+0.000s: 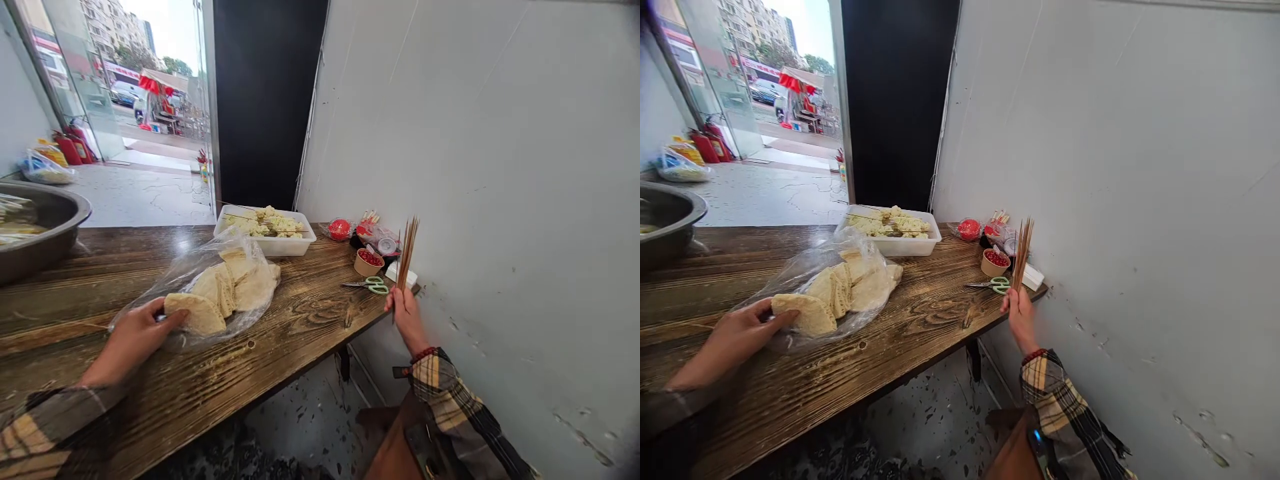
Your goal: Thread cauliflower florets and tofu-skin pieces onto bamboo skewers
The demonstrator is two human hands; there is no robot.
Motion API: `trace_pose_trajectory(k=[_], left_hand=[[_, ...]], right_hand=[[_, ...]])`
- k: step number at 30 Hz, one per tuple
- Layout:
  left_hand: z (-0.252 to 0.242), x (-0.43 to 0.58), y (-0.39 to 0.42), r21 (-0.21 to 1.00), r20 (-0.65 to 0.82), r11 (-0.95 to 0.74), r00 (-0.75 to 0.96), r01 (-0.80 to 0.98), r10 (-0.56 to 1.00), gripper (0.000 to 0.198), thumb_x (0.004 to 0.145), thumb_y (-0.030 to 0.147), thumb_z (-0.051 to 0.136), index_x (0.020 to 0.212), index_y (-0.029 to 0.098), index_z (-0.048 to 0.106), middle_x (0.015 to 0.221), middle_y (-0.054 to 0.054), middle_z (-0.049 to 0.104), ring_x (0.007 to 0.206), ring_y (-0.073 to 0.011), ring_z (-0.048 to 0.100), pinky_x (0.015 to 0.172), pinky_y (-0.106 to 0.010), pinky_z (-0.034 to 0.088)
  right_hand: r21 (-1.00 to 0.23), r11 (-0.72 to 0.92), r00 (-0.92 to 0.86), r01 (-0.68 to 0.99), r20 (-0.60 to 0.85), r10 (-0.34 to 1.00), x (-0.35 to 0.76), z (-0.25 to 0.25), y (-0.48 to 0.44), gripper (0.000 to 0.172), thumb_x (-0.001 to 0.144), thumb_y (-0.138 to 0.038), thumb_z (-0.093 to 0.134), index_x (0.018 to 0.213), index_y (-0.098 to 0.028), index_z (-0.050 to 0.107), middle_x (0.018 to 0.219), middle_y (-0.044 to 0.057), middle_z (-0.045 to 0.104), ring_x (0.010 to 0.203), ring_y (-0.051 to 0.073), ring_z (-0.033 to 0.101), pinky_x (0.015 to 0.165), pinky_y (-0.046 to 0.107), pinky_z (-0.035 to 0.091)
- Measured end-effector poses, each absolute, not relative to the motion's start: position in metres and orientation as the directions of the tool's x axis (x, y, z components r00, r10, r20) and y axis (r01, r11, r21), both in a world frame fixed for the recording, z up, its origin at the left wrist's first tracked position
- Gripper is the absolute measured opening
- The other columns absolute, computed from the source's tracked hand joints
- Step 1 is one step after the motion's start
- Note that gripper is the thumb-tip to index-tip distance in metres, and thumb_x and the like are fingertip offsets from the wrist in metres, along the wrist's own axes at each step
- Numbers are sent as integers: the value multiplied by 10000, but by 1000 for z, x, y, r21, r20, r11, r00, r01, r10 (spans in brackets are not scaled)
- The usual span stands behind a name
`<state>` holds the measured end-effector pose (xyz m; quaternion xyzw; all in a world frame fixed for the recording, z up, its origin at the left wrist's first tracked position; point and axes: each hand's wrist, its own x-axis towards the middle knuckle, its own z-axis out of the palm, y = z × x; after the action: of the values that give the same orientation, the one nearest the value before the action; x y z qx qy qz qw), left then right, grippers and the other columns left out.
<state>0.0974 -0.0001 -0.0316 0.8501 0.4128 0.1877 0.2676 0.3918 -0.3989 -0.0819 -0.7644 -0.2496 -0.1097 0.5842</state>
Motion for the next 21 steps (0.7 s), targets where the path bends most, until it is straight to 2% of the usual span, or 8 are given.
trace_pose_trajectory(k=[5, 9, 13, 16, 21], left_hand=[[-33, 94, -1, 674, 178, -550, 614, 493, 769, 504, 619, 536, 539, 935, 161, 655, 706, 21, 705, 656, -197, 569, 594, -248, 403], [-36, 92, -2, 702, 239, -589, 648, 399, 723, 426, 649, 506, 552, 868, 158, 665, 778, -22, 727, 680, -209, 583, 624, -273, 430], [-42, 92, 0, 710, 277, -610, 659, 350, 700, 397, 666, 489, 557, 827, 144, 670, 804, -68, 722, 713, -227, 612, 638, -294, 446], [-49, 93, 3, 713, 282, -612, 660, 341, 696, 367, 671, 470, 556, 814, 151, 666, 783, -56, 713, 721, -225, 616, 646, -297, 453], [-57, 93, 8, 740, 282, -598, 665, 308, 692, 377, 682, 461, 558, 855, 145, 669, 833, -67, 710, 747, -227, 613, 659, -311, 465]], right_hand=[[-863, 166, 797, 477, 505, 333, 359, -60, -293, 283, 929, -496, 363, 927, -236, 474, 778, -7, 597, 694, 145, 599, 696, 292, 509], [-843, 286, 802, 455, 528, 280, 341, -67, -228, 252, 948, -459, 308, 961, -243, 438, 845, 1, 581, 767, 141, 588, 773, 300, 488], [-860, 261, 800, 437, 505, 325, 343, -92, -201, 247, 926, -443, 348, 943, -231, 473, 903, 26, 613, 883, 165, 586, 859, 327, 445], [-883, 176, 779, 436, 468, 418, 349, -114, -197, 239, 893, -438, 418, 896, -219, 512, 826, 17, 639, 854, 185, 597, 864, 344, 429], [-865, 82, 742, 496, 471, 477, 354, -120, -201, 267, 926, -431, 344, 950, -214, 497, 790, 1, 625, 787, 175, 612, 812, 323, 442]])
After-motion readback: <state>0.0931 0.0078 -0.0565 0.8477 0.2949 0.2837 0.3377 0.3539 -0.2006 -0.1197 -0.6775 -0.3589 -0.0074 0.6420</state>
